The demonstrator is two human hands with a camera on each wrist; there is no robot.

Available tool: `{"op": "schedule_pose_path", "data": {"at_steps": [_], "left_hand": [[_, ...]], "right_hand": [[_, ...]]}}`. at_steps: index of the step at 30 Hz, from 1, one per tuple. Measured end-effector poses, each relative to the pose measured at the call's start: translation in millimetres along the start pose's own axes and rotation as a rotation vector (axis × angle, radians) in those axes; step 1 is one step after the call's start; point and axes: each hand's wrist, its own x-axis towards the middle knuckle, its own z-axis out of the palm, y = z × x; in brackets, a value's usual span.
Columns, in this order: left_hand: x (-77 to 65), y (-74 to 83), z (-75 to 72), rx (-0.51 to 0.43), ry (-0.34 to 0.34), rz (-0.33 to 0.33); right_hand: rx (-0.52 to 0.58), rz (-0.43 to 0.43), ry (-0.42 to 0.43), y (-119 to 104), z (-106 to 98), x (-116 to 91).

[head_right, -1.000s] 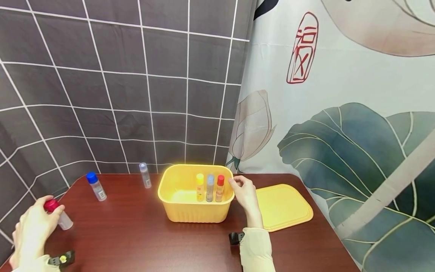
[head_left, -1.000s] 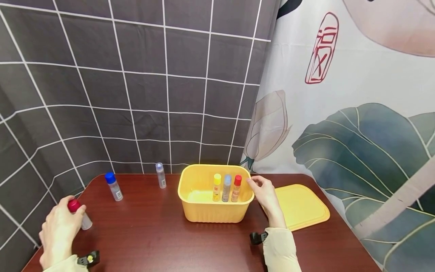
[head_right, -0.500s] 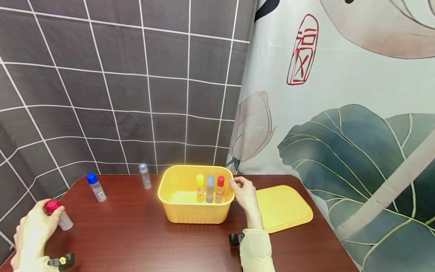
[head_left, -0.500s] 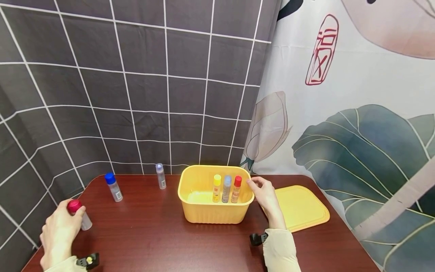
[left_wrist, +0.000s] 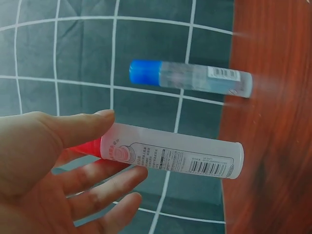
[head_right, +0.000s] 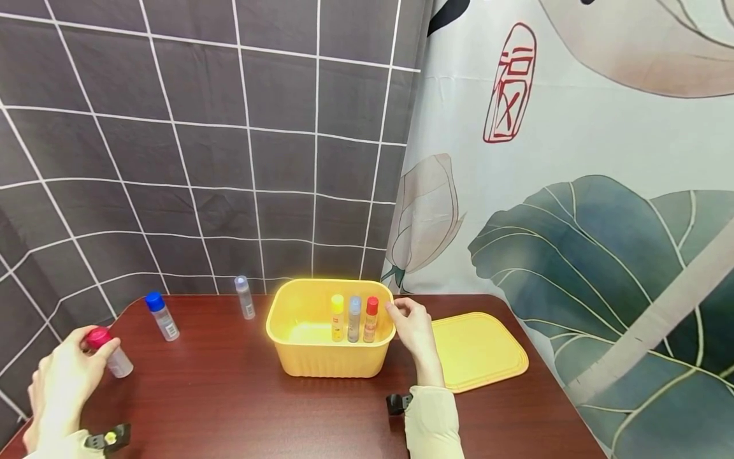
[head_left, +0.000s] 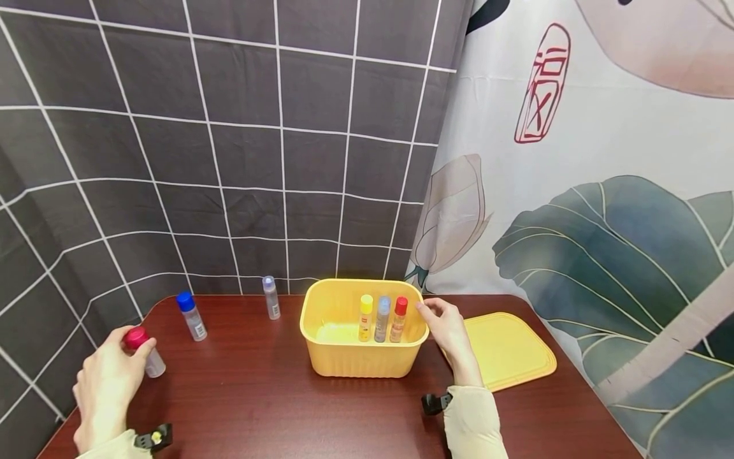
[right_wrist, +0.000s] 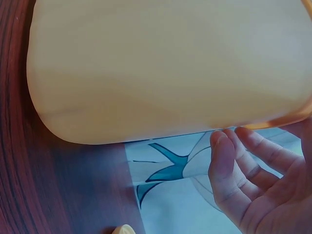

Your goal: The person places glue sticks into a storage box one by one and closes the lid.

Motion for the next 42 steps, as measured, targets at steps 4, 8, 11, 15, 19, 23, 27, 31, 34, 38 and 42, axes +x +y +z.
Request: {"op": "schedule_pose_path", "data": {"at_steps": [4,8,11,15,19,23,27,31,34,38,42], "left_hand": [[-1.5,6.7,-0.9,0.002,0.025,0.028],[-3.9,13.4,-4.0,0.002,0.047,0.061],[-6.2,19.1,-7.4,-0.003,0.07,0.093],[-10.4,25.5,-11.6,-0.015,0.105,0.129],[-14.2,33.1,-14.3,-0.024,0.125,0.145],[-17.4,45.3,-13.6,-0.032,0.124,0.172],[-21.2,59.5,-11.4,-0.047,0.124,0.224],[-26.5,71.4,-8.8,-0.064,0.15,0.286],[-29.1,79.1,-6.2,-0.072,0.162,0.322],[-31.0,88.1,-1.2,-0.086,0.145,0.342],[-32.2,99.7,4.2,-0.1,0.12,0.361]], "right_hand": [[0.007,-0.009,0.001,-1.1,0.5,0.0],[0.018,-0.009,-0.004,-1.2,0.6,-0.5],[0.024,-0.01,-0.005,-0.8,0.6,-0.7],[0.014,-0.017,0.004,-0.4,1.3,-1.0],[0.014,-0.016,0.003,-0.4,1.6,-1.3],[0.003,-0.016,0.008,-0.9,0.9,-1.3],[-0.005,-0.016,0.009,-1.2,0.8,-1.3],[-0.006,-0.015,0.002,-2.1,0.1,-1.2],[-0.004,-0.011,0.005,-1.8,-0.1,-1.6],[0.017,0.009,-0.005,-1.4,-0.1,-2.2],[0.013,0.003,-0.001,-2.4,-0.1,-1.5]]}}
